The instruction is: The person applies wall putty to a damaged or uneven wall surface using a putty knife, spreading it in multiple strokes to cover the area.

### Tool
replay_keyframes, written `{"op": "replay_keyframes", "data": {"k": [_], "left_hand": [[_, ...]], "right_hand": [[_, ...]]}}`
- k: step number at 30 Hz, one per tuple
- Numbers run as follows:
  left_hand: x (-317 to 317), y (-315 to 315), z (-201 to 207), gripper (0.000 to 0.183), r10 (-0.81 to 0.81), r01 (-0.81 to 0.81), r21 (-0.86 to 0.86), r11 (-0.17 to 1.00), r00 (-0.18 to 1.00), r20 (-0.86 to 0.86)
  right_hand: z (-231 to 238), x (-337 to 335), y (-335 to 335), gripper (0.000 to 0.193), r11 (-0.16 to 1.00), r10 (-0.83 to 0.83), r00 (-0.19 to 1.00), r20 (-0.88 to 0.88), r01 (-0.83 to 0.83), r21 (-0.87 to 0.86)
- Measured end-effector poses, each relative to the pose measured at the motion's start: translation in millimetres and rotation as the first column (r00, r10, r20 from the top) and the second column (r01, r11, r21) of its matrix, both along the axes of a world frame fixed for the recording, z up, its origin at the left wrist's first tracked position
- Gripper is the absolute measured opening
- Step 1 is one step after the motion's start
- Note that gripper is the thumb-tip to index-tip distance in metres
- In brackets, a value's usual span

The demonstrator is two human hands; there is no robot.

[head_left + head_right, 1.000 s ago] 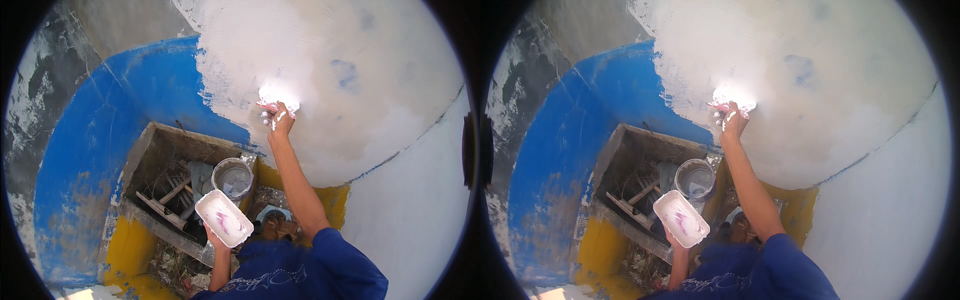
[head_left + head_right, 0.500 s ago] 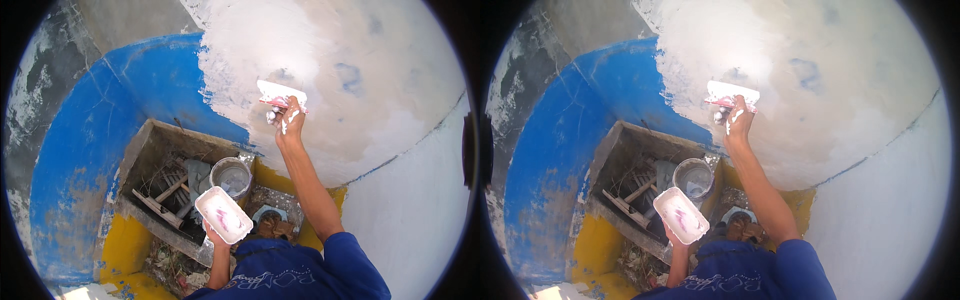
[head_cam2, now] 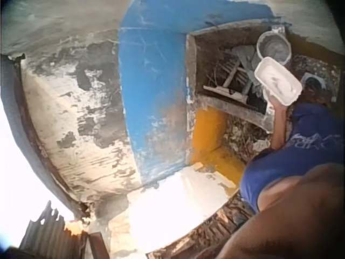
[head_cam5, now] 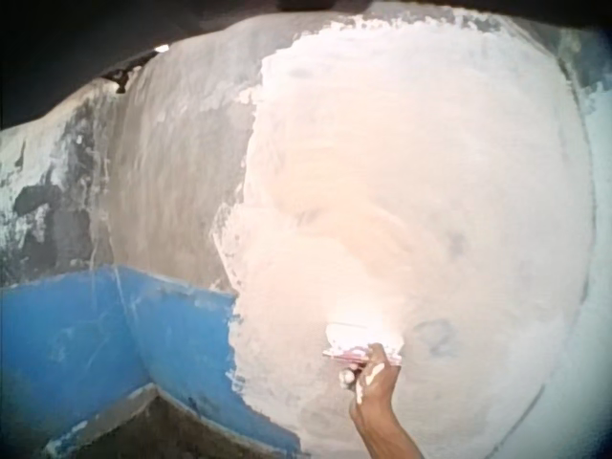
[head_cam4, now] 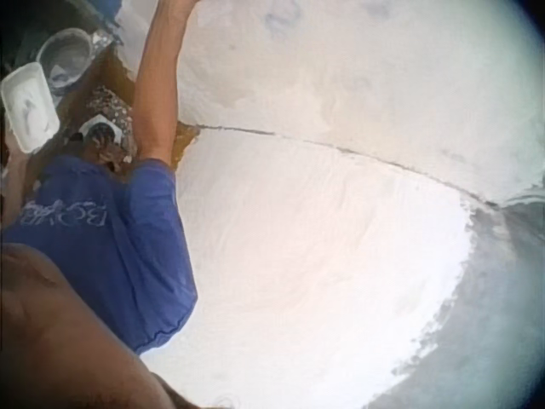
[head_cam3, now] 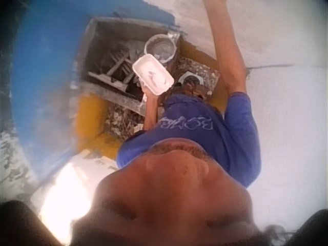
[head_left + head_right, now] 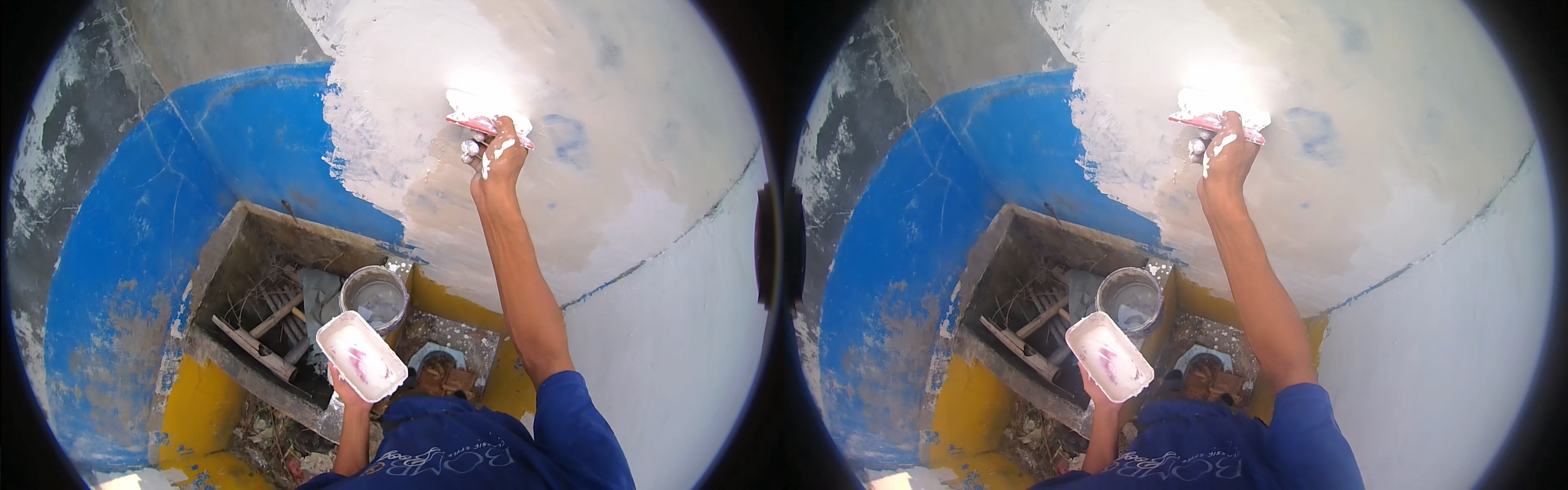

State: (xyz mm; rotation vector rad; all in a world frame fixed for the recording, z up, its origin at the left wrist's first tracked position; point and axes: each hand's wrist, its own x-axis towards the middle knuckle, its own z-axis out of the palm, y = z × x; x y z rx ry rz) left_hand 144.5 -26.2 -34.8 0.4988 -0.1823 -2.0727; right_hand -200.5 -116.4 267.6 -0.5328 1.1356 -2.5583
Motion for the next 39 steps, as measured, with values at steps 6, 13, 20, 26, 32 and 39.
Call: {"op": "replay_keyframes", "data": {"k": [6, 13, 20, 26, 32, 39], "left_hand": [[-8, -5, 8, 0.059, -0.046, 0.045, -0.03, 0.999, 0.998, -0.033], [11, -10, 13, 0.06, 0.024, -0.023, -0.045, 0.999, 0.999, 0.022], [21, -10, 0, 0.062, 0.035, -0.035, 0.026, 0.999, 0.999, 0.011], [19, -8, -6, 0.06, 0.021, -0.02, 0.01, 1.0, 0.999, -0.037], [17, -15, 5, 0.057, 0.02, -0.021, 0.03, 0.999, 0.999, 0.039], [13, -23, 12, 0.057, -0.034, 0.034, -0.007, 0.999, 0.998, 0.046]], "right_hand": [[-92, 45, -13, 0.024, 0.996, -0.034, 0.913, 0.407, -0.001, 0.087], [-81, 3, -60, 0.026, 0.956, 0.196, 0.722, 0.663, -0.292, 0.035], [6, 47, -5, 0.014, 0.949, 0.314, 0.882, 0.352, -0.278, -0.149], [-171, 72, -22, 0.013, 0.984, -0.087, 0.971, 0.223, 0.048, 0.174], [-202, 30, -63, 0.015, 0.973, -0.21, 0.931, 0.299, 0.17, 0.155], [-38, 37, -47, 0.024, 0.992, -0.114, 0.988, -0.103, 0.119, 0.039]]}}
